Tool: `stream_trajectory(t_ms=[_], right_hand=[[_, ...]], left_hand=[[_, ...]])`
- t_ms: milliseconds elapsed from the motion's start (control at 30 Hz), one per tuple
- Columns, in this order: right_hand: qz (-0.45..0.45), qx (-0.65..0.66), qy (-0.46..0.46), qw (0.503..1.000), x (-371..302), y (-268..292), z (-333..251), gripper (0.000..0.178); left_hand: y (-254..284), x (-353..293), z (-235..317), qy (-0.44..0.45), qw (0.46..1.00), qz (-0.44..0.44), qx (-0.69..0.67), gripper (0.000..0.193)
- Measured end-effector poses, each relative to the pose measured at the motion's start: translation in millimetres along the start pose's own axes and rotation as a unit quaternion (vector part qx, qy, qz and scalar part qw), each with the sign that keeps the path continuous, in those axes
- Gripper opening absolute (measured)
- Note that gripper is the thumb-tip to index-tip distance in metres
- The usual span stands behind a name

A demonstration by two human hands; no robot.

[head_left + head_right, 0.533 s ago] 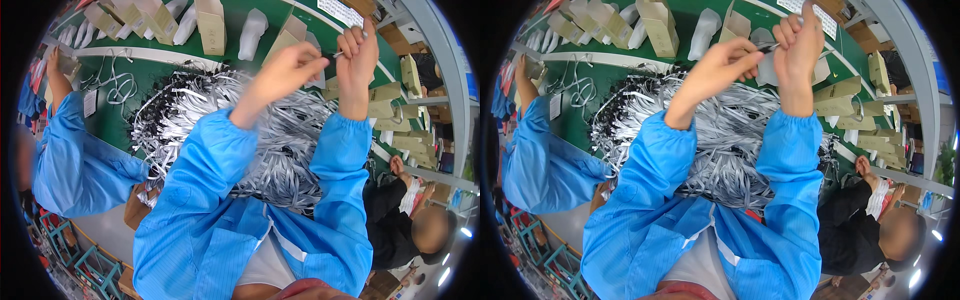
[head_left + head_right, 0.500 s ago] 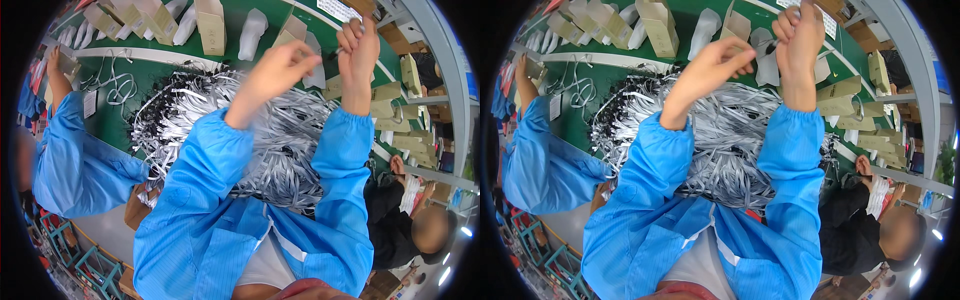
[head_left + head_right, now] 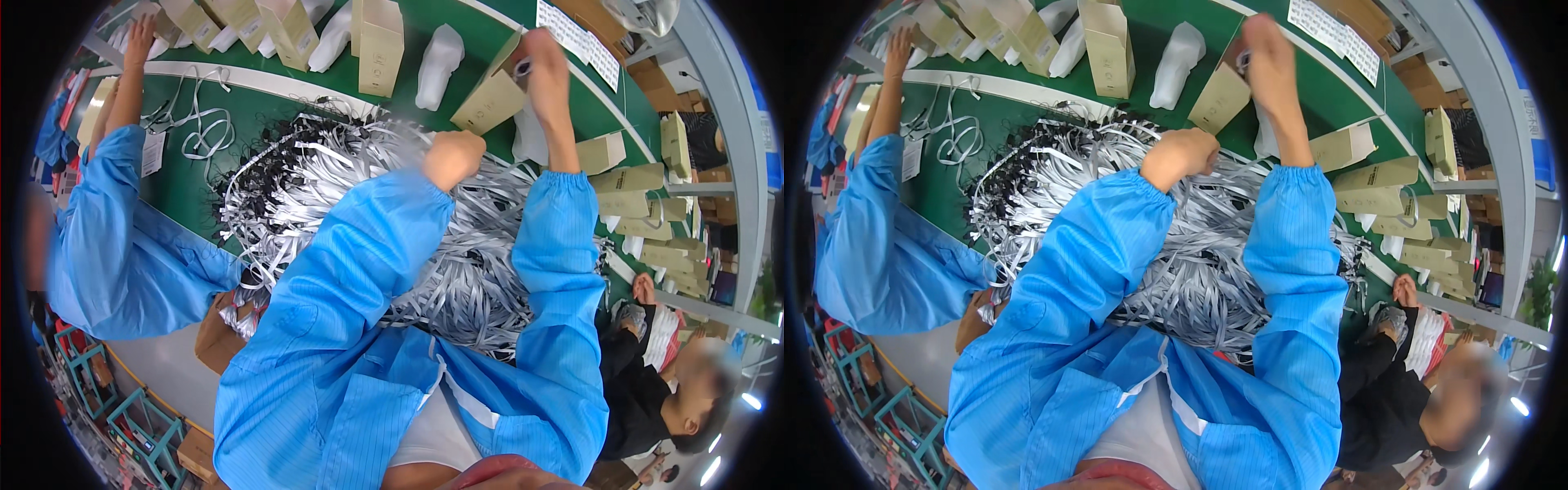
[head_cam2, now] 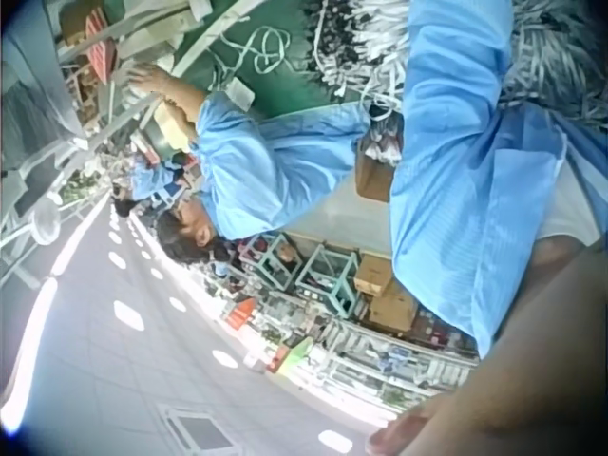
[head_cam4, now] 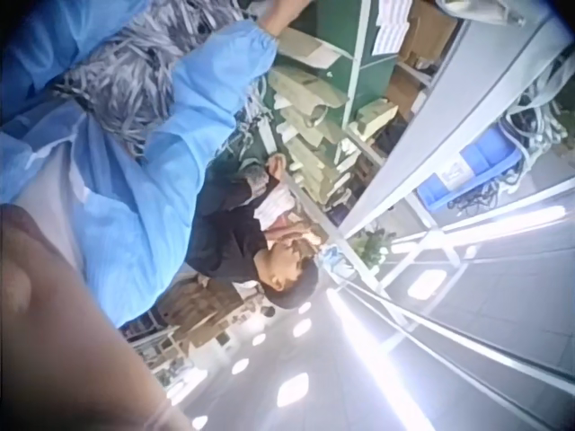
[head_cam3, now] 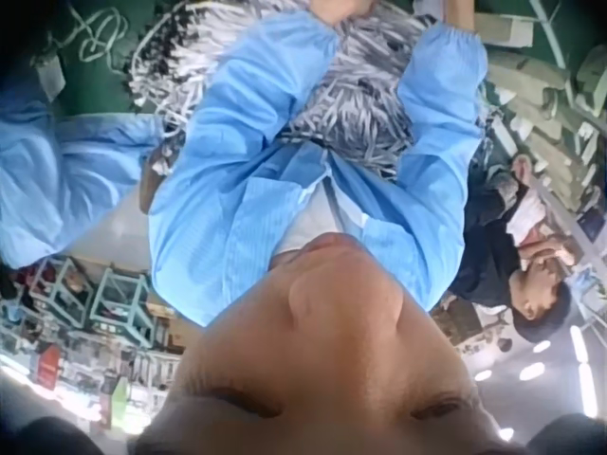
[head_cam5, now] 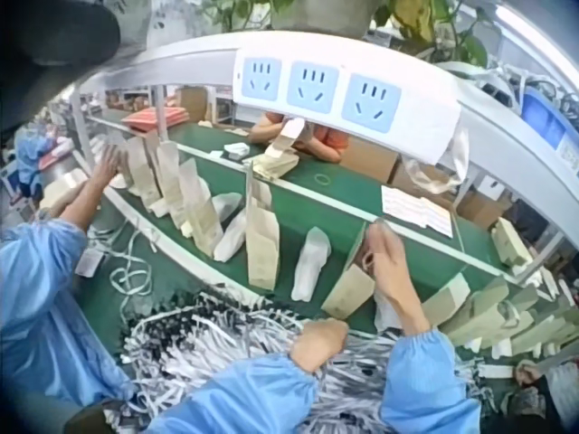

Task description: Manually organizing and bundling wire harnesses using plastic ties and cutting tools at a factory workbench.

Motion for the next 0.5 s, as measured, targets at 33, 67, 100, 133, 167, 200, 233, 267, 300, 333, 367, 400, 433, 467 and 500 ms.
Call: stream_trajectory(t_ms=[33, 67, 100, 133, 167, 200, 233, 267, 300, 333, 367, 400, 433, 467, 500], right_hand=[[-0.059, -0.129, -0.016, 0.99, -5, -7, 6, 0.028], [-0.058, -0.129, -0.019, 0.99, -7, -4, 8, 0.028], [-0.093, -0.166, 0.025, 0.981, -7, -8, 3, 0.027], [-0.127, -0.204, 0.067, 0.968, -8, -11, -5, 0.027], [-0.16, -0.241, 0.109, 0.951, -10, -16, -12, 0.027], [-0.158, -0.242, 0.105, 0.951, -12, -15, -13, 0.027], [-0.133, -0.26, 0.139, 0.946, -16, -12, -23, 0.029], [-0.108, -0.277, 0.172, 0.939, -21, -10, -33, 0.03], [-0.082, -0.294, 0.208, 0.929, -24, -7, -47, 0.032], [-0.081, -0.294, 0.206, 0.93, -28, -1, -51, 0.032], [-0.053, -0.232, 0.23, 0.944, -33, 8, -63, 0.032], [-0.023, -0.168, 0.254, 0.952, -39, 19, -75, 0.033], [0.006, -0.104, 0.277, 0.955, -48, 27, -91, 0.033], [0.007, -0.102, 0.276, 0.956, -56, 21, -107, 0.033], [-0.025, 0.063, 0.136, 0.988, -58, 14, -107, 0.034]], left_hand=[[3, 2, -1, 0.0, 1.0, 0.009, 0.002, 0.022], [5, 4, -1, 0.0, 1.0, 0.019, 0.005, 0.021], [7, 4, -1, 0.001, 1.0, 0.028, 0.008, 0.02], [9, 3, 2, -0.002, 1.0, 0.024, 0.008, 0.02], [16, 1, 7, -0.03, 0.999, 0.041, -0.018, 0.018], [27, -4, 12, -0.058, 0.996, 0.058, -0.043, 0.017], [38, -10, 17, -0.086, 0.991, 0.076, -0.069, 0.015], [45, -14, 19, -0.087, 0.991, 0.073, -0.069, 0.015], [61, -24, 29, -0.119, 0.984, 0.076, -0.105, 0.014], [76, -34, 41, -0.15, 0.975, 0.078, -0.141, 0.012], [91, -45, 49, -0.178, 0.965, 0.08, -0.176, 0.011], [115, -59, 58, -0.214, 0.947, 0.146, -0.189, 0.011], [137, -77, 66, -0.25, 0.923, 0.212, -0.2, 0.011], [156, -97, 74, -0.285, 0.901, 0.252, -0.211, 0.012], [170, -114, 85, -0.323, 0.872, 0.29, -0.226, 0.014]])
Point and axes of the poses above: each hand's wrist, its own x-axis towards the middle knuckle, its own y-axis out of the back of the hand, z = x × y, the point moved 9 cm from there along x, towards the middle knuckle, and after that the axes turned 4 degrees about y, right-handed, at the moved point
